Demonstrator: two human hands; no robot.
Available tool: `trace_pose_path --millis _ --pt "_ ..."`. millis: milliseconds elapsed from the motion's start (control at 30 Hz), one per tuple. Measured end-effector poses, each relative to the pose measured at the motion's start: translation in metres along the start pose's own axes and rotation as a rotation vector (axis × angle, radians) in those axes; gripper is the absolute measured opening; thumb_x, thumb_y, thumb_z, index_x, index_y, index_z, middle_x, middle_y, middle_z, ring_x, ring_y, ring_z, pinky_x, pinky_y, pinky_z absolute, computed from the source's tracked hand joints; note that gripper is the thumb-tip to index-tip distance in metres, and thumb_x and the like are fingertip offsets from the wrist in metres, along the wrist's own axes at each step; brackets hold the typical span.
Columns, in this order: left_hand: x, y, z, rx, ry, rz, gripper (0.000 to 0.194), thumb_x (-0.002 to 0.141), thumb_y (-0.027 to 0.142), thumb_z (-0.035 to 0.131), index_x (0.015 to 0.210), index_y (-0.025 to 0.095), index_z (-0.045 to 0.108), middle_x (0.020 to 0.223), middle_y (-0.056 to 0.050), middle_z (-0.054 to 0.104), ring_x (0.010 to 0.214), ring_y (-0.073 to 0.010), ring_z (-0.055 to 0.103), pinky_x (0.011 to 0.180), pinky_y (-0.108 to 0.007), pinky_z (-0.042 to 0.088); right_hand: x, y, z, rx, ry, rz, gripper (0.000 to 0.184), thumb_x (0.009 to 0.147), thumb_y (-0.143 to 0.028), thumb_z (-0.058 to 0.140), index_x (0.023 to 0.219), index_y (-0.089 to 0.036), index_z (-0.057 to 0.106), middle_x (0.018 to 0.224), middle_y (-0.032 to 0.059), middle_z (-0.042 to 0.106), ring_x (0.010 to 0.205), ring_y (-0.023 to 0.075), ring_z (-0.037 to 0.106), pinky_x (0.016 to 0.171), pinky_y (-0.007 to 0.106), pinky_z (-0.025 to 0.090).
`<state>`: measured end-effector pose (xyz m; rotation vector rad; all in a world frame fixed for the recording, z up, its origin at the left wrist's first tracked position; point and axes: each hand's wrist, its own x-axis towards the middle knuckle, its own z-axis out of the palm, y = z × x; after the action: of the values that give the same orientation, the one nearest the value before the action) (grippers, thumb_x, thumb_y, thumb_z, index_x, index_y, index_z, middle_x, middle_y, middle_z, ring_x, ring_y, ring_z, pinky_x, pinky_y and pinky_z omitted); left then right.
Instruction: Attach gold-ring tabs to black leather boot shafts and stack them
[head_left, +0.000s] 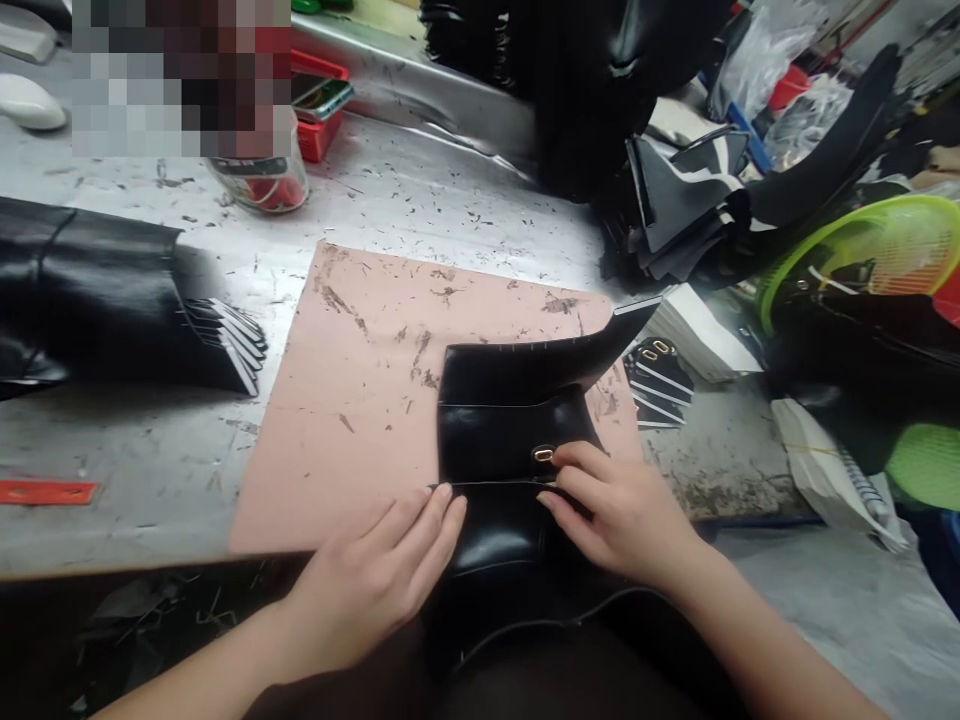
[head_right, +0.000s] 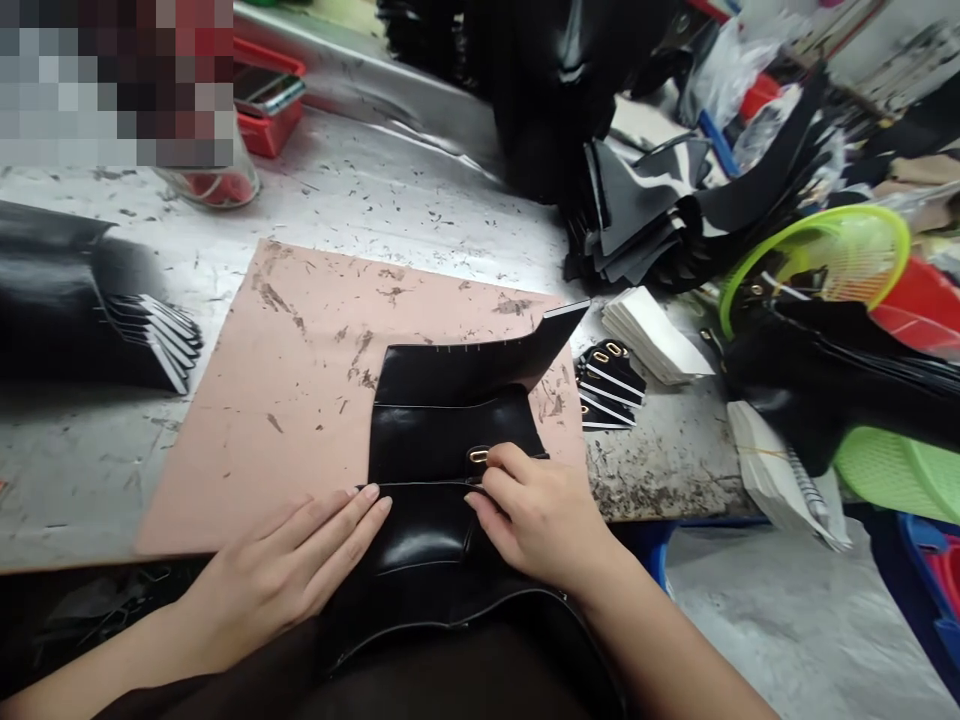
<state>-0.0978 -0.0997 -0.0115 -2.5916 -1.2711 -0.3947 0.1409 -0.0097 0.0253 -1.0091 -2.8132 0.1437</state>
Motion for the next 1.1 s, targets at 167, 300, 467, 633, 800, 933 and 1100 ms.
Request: trace_pose_path --millis 167,300,467,633,800,933,1100 --pt "0.009 -0.011 -0.001 -0.028 -0.108 0.117 0.039 0.079 0.012 0.042 0.116 0.011 0.055 0.108 -0.008 0.061 0.085 -0.0196 0.053 0.074 -0.033 0.04 0.002 0.005 0.007 0.012 -0.033 0.017 0.026 0.086 -0.028 0.044 0.068 -0.016 0.058 0.088 0.0052 0.06 0.059 0.0106 0.053 0.052 0.023 0.038" --pt "0.032 -0.017 -0.005 -0.141 -0.326 0.196 0.049 0.075 0.016 0.045 0.125 0.011 0.047 0.102 -0.009 0.058 0.077 -0.0187 0.05 0.063 -0.032 0.039 0.003 0.006 0.01 0.022 -0.03 0.028 0.026 0.086 -0.029 0.044 0.069 -0.016 0.059 0.087 0.0049 0.059 0.058 0.0098 0.051 0.052 0.023 0.037" --pt "0.066 -0.01 -0.001 -0.139 -0.521 0.168 0.055 0.078 0.019 0.045 0.132 0.016 0.037 0.073 -0.005 0.055 0.06 -0.0165 0.047 0.047 -0.028 0.029 0.001 0.008 0.01 -0.014 -0.041 0.066 0.028 0.085 -0.035 0.044 0.07 -0.016 0.058 0.085 0.005 0.058 0.053 0.0096 0.048 0.049 0.023 0.035" --pt "0.079 -0.004 0.005 -0.188 -0.321 0.337 0.03 0.082 0.015 0.042 0.103 0.015 0.063 0.097 -0.012 0.059 0.072 -0.0176 0.048 0.052 -0.03 0.03 -0.014 0.022 -0.003 0.056 -0.075 0.259 0.022 0.082 -0.032 0.045 0.067 -0.018 0.053 0.074 0.0026 0.055 0.054 0.0107 0.049 0.047 0.022 0.032" --pt "0.085 -0.003 0.009 -0.204 -0.254 0.443 0.025 0.079 0.018 0.047 0.093 0.017 0.067 0.129 -0.01 0.048 0.08 -0.0197 0.05 0.056 -0.033 0.031 -0.029 0.038 -0.01 0.314 -0.159 0.454 0.021 0.085 -0.032 0.044 0.07 -0.019 0.05 0.068 0.0006 0.054 0.061 0.0125 0.052 0.054 0.023 0.039" --pt "0.093 -0.003 0.014 -0.209 -0.164 0.474 0.028 0.079 0.017 0.044 0.098 0.012 0.064 0.116 -0.013 0.059 0.081 -0.0201 0.053 0.064 -0.034 0.035 -0.035 0.04 -0.006 0.46 -0.092 0.509 0.017 0.085 -0.027 0.045 0.072 -0.02 0.05 0.066 -0.0012 0.055 0.061 0.0109 0.052 0.056 0.021 0.04" --pt "0.096 0.0 0.021 -0.229 -0.075 0.434 0.025 0.081 0.016 0.039 0.091 0.013 0.062 0.106 -0.012 0.063 0.083 -0.0207 0.055 0.077 -0.035 0.038 -0.043 0.035 0.004 0.433 0.129 0.557 0.02 0.081 -0.024 0.052 0.063 -0.019 0.045 0.056 -0.0036 0.046 0.052 0.0091 0.044 0.05 0.02 0.035"
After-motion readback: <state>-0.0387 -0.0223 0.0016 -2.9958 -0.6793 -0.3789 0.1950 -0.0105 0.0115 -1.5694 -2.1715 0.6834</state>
